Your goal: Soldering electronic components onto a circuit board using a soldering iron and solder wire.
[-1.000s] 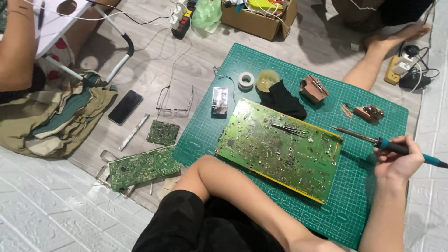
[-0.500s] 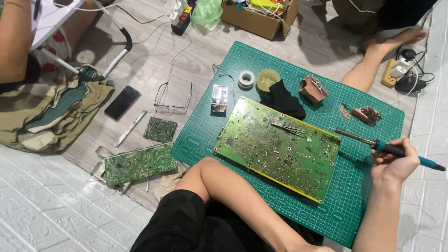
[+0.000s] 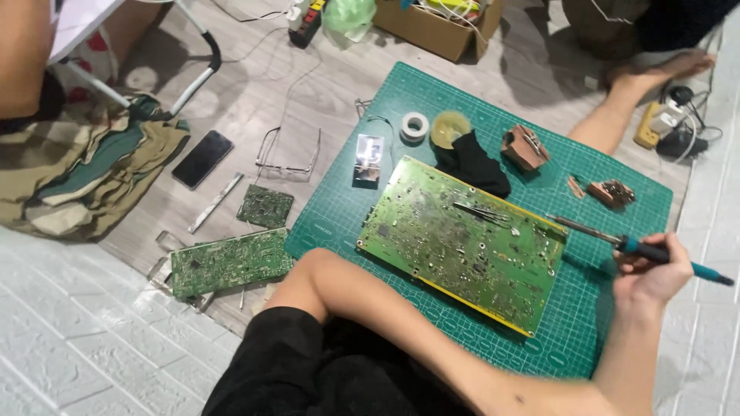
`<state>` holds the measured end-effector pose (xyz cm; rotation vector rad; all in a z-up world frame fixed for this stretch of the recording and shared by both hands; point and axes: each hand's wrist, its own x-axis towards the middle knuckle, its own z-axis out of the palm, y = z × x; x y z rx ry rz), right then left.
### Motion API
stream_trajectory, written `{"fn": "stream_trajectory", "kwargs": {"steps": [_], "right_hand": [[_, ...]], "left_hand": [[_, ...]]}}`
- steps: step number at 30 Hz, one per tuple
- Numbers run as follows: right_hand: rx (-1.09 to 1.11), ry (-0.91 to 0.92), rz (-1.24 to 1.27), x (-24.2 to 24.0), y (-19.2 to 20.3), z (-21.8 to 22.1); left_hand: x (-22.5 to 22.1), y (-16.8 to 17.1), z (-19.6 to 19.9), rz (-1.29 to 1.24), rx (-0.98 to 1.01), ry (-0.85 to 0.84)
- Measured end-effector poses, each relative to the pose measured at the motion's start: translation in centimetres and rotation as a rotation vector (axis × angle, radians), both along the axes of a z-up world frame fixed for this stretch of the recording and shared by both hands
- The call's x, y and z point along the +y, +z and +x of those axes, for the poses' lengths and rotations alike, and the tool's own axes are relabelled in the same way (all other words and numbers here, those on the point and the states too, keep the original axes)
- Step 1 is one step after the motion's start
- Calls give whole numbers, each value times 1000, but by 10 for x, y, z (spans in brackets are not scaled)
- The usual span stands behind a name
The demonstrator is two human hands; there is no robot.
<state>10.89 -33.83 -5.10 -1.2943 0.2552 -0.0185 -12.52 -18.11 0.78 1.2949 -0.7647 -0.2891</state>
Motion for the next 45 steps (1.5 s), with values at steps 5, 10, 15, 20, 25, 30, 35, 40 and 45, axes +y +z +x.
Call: {"fn": "stream_trajectory", "kwargs": {"steps": [5,10,15,20,25,30,35,40,45], "right_hand": [[36,12,42,1,3,-1],[29,-62,52,4,8,-3],[61,-20,60,14,21,-14],[59,-26,69,19,24,-17],[76,-36,136,21,15,-13],[94,-46,92,19,7,-9],[63,-70,130,19,13,-17],[59,-59,122,18,7,-14],[54,-46,110,20,9,-16]], "left_hand": [[103,94,23,-14,-115,220],[156,80,80,-279,-251,614],[179,40,115,-276,-139,759],[186,21,125,241,-290,674],[188,17,128,485,-617,647],[188,-5,135,577,-749,635],[189,-2,131,688,-782,639],[191,-15,136,756,-749,630],[189,-16,136,790,-684,583]]}}
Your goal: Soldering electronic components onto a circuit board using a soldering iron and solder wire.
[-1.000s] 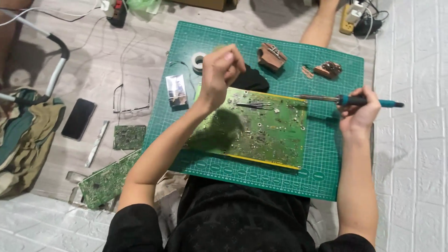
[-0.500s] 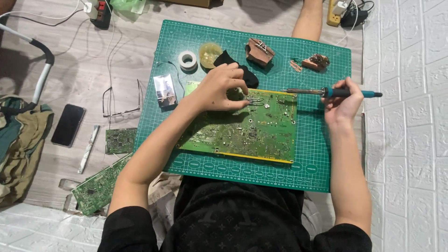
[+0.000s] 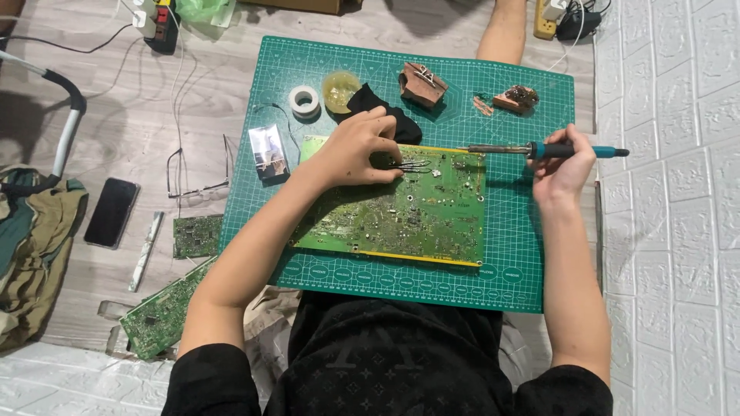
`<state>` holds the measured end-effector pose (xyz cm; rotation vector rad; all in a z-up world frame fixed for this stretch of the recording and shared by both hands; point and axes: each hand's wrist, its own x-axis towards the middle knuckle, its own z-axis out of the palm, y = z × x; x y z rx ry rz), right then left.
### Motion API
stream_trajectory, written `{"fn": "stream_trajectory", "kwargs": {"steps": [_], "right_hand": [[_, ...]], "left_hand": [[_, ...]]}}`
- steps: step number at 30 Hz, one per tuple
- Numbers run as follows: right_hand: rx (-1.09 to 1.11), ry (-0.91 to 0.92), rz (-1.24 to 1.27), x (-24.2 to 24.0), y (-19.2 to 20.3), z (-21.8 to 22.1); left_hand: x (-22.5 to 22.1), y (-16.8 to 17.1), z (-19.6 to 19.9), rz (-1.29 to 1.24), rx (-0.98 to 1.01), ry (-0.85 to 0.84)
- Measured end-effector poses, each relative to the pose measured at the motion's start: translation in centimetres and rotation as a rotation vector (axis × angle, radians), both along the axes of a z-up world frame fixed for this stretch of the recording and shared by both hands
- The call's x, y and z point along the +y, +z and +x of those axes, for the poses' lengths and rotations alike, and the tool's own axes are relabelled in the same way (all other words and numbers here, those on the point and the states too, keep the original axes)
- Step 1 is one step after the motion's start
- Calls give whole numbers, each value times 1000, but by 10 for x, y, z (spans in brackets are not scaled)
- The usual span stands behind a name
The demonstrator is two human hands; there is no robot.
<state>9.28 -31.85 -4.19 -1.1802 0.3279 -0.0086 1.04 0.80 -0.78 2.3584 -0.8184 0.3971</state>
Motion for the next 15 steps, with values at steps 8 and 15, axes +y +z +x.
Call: {"fn": "stream_trajectory", "kwargs": {"steps": [8,15], "right_hand": [[7,16,14,-4,-4,3],[10,22,-2,-2,6,-1]], "left_hand": [[-1,-3,0,-22,2,-21],[-9,-8,1,-20,-29,-49]]}}
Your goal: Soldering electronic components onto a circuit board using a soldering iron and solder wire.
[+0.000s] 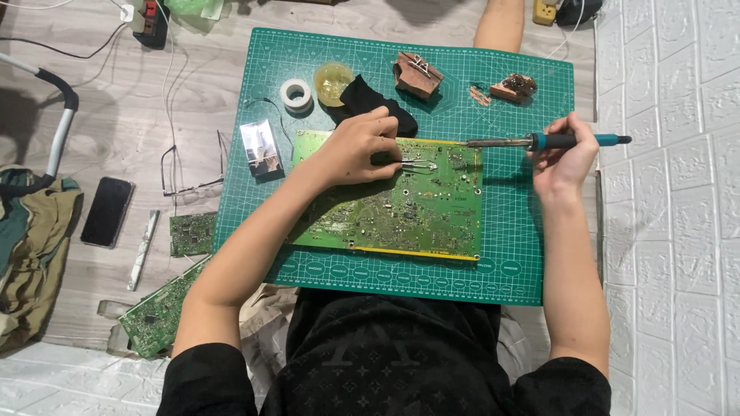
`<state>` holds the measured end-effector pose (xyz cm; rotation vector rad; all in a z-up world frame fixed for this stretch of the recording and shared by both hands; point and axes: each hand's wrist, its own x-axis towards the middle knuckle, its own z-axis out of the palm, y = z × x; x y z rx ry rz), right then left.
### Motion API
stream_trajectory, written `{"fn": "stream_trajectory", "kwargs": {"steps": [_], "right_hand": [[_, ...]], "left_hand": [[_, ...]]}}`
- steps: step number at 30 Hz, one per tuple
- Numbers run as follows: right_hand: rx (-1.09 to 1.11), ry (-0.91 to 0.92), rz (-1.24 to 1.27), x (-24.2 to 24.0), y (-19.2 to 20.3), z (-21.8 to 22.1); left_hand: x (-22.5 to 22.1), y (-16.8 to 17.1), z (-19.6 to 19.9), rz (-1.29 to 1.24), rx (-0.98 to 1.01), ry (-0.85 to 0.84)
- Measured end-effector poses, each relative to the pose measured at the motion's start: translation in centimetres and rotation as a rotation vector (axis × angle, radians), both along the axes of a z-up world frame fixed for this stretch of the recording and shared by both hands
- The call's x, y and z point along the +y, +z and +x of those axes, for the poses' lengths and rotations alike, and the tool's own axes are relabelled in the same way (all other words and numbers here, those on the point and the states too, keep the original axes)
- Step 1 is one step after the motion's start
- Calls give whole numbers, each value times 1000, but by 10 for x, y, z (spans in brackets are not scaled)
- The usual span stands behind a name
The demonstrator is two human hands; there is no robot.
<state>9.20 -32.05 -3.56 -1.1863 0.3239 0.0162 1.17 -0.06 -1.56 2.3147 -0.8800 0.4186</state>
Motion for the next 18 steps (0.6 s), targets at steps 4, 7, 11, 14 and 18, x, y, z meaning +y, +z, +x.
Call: {"fn": "stream_trajectory", "kwargs": {"steps": [4,7,11,14,18], "right_hand": [[-7,20,-10,3,-2,0],[-26,34,-40,3,-7,2],[-63,73,-86,3,-13,3],[-79,82,-104,3,-14,1],[-93,98,-95,4,-9,-1]], "left_hand": [[1,0,-2,11,-56,-6],[1,1,-1,17,-66,-1],[1,0,0,35,-97,8],[1,0,0,53,-91,-18],[0,0,-1,53,-79,-18]]}}
